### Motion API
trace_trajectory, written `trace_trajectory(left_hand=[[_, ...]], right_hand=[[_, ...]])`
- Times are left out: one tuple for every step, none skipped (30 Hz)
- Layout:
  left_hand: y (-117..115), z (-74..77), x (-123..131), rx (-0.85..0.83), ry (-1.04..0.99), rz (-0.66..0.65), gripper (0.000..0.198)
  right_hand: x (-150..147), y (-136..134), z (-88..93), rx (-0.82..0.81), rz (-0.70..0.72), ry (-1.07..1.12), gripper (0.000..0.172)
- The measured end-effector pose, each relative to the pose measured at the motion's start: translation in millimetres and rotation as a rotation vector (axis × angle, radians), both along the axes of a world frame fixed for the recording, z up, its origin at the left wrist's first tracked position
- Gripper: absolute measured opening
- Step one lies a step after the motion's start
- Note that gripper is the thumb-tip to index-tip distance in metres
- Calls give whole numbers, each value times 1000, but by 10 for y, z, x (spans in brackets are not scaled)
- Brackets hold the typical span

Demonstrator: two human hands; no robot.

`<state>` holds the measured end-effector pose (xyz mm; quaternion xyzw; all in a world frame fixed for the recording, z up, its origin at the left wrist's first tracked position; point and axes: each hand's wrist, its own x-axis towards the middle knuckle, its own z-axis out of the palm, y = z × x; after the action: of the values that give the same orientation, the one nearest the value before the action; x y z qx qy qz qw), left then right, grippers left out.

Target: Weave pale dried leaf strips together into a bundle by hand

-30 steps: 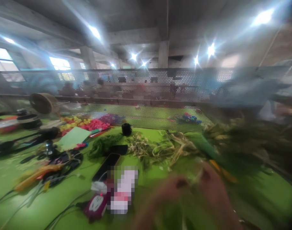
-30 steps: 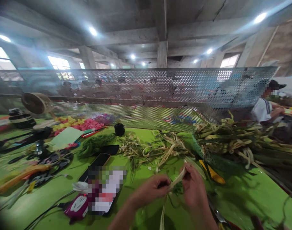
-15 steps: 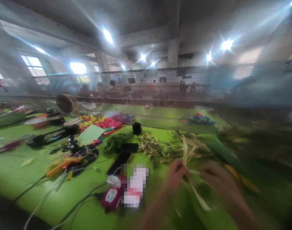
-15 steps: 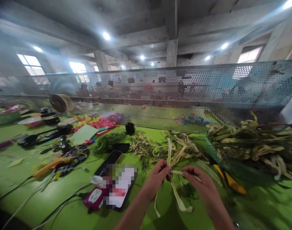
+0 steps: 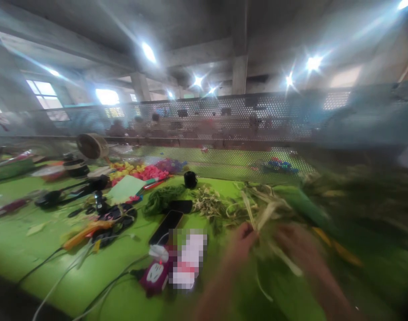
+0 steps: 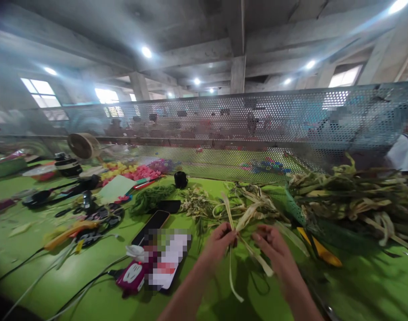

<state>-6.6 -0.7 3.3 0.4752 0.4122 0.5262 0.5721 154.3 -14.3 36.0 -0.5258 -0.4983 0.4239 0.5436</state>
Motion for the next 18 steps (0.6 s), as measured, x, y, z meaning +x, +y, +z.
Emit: trace_trajectory(left_hand=[[18,-4,-9,1,-16,41,30],[32,-11,-18,2,-32,70,32],[40,-18,-25,1,-53,93,33],[41,-21,-28,-5,-84,104,34],[34,-19,-28,-15,-124,100,34],[19,-9,-25,-30,-170,87,35],[-1,7,-18,-48,-219,69,36],[-25,29,-11,-70,-264,44,36],[-51,55,-4,-91,-306,20,37],[-75,81,1,-109,-341,-5,38],[-96,105,4,-124,-371,-29,38],[-111,125,4,-140,-396,-55,38],[-121,140,1,-156,-416,-84,38],[-125,148,-2,-173,-430,-109,39],[-124,148,-6,-189,-439,-121,40],[-118,143,-10,-202,-443,-121,41],[-108,130,-13,-208,-444,-104,42],[-95,112,-14,-205,-439,-74,43]], right_hand=[[-27,-12,-34,-37,80,-8,35],[-50,-19,-70,-66,155,-28,33],[-67,-20,-103,-85,217,-55,33],[-77,-14,-134,-92,249,-83,33],[-81,-1,-160,-91,256,-110,34],[-79,15,-183,-90,250,-131,35],[-73,33,-204,-95,244,-144,35],[-66,50,-227,-101,235,-144,35],[-58,65,-253,-108,225,-136,34],[-52,77,-284,-119,218,-125,33],[-46,87,-320,-131,219,-116,32],[-42,96,-361,-135,224,-119,31],[-36,107,-404,-119,235,-146,31],[-30,120,-447,-65,240,-217,32],[-20,137,-485,20,231,-318,33],[-6,157,-516,124,205,-429,34],[11,180,-537,230,159,-534,35],[32,203,-546,317,105,-611,34]])
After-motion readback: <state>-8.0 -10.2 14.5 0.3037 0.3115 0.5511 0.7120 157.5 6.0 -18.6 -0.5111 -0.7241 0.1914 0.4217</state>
